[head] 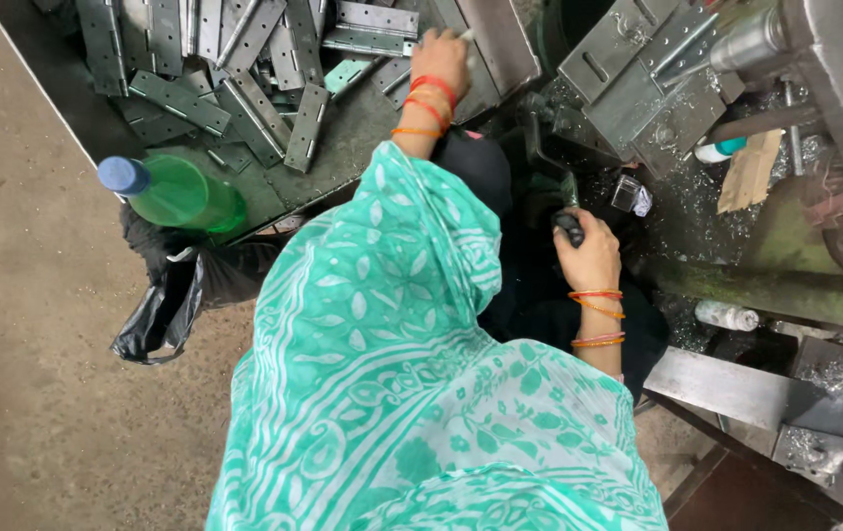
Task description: The person repeatedly picks up metal brackets from a pile, places them into a press machine, and operates the lever to process them. The person then removes the processed brackets and places them back into the pile.
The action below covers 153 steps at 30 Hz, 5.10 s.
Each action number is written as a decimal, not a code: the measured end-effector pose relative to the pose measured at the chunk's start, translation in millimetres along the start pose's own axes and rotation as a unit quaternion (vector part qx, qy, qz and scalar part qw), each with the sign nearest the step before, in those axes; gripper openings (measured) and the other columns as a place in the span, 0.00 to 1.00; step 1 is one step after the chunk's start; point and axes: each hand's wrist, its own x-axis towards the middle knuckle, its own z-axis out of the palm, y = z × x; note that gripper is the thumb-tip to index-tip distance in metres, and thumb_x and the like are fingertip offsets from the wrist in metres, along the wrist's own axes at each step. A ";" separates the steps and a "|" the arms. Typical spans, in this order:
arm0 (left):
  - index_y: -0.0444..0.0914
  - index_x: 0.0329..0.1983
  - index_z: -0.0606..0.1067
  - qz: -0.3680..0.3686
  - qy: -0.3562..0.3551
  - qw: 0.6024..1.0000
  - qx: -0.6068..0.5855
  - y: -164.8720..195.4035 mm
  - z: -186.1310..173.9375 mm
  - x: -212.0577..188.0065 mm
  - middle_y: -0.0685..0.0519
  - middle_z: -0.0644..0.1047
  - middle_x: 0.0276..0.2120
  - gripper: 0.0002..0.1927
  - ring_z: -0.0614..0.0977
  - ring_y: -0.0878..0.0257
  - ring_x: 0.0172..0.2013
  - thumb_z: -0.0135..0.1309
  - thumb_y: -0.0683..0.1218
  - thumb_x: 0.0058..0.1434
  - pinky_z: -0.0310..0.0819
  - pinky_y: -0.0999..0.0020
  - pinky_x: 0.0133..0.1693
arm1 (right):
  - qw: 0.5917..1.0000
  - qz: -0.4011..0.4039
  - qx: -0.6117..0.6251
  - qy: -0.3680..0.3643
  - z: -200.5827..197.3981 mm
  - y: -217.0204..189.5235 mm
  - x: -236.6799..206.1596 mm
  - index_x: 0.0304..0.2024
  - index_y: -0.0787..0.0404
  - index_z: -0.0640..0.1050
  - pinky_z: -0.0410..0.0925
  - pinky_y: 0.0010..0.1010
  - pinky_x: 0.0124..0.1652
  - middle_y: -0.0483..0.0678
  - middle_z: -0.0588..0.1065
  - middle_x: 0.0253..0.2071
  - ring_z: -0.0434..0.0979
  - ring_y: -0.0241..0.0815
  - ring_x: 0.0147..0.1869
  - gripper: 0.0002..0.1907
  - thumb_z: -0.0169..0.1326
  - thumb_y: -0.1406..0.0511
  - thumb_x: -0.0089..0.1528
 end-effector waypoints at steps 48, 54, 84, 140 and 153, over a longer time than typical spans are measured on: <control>0.41 0.65 0.75 0.019 0.011 0.868 -0.497 42.5 -59.9 -16.0 0.55 0.80 0.35 0.31 0.77 0.72 0.32 0.60 0.31 0.58 0.74 0.78 0.35 | 0.996 0.067 0.061 -0.016 -35.7 53.7 2.3 0.53 0.49 0.79 0.72 0.49 0.48 0.51 0.77 0.49 0.78 0.58 0.52 0.20 0.60 0.55 0.58; 0.41 0.63 0.75 0.170 -0.040 0.911 -0.373 179.2 17.2 42.2 0.51 0.84 0.44 0.33 0.85 0.62 0.38 0.67 0.37 0.51 0.80 0.65 0.42 | 0.996 0.068 0.061 -0.007 -37.4 68.0 2.1 0.55 0.51 0.78 0.73 0.50 0.48 0.53 0.76 0.51 0.79 0.59 0.52 0.24 0.59 0.55 0.57; 0.49 0.66 0.71 0.313 -0.191 0.917 0.157 231.1 48.3 27.8 0.58 0.64 0.70 0.30 0.50 0.46 0.74 0.56 0.50 0.59 0.36 0.23 0.66 | 0.994 0.049 0.015 -0.095 -6.7 66.5 43.4 0.59 0.57 0.75 0.73 0.49 0.46 0.57 0.74 0.51 0.78 0.62 0.51 0.30 0.60 0.53 0.56; 0.39 0.64 0.73 0.265 -0.033 0.960 0.081 240.6 124.2 45.1 0.51 0.69 0.66 0.24 0.54 0.43 0.71 0.42 0.49 0.67 0.42 0.22 0.64 | 0.996 0.050 0.069 0.015 108.3 75.8 -4.8 0.57 0.47 0.76 0.74 0.48 0.44 0.52 0.76 0.52 0.79 0.62 0.50 0.25 0.62 0.60 0.57; 0.44 0.63 0.75 0.240 -0.093 0.959 0.120 242.6 102.4 39.0 0.56 0.66 0.69 0.22 0.45 0.45 0.74 0.39 0.52 0.71 0.30 0.18 0.64 | 0.999 -0.001 -0.025 -0.034 28.3 76.5 32.1 0.55 0.62 0.76 0.73 0.49 0.47 0.60 0.78 0.47 0.78 0.63 0.51 0.25 0.62 0.57 0.59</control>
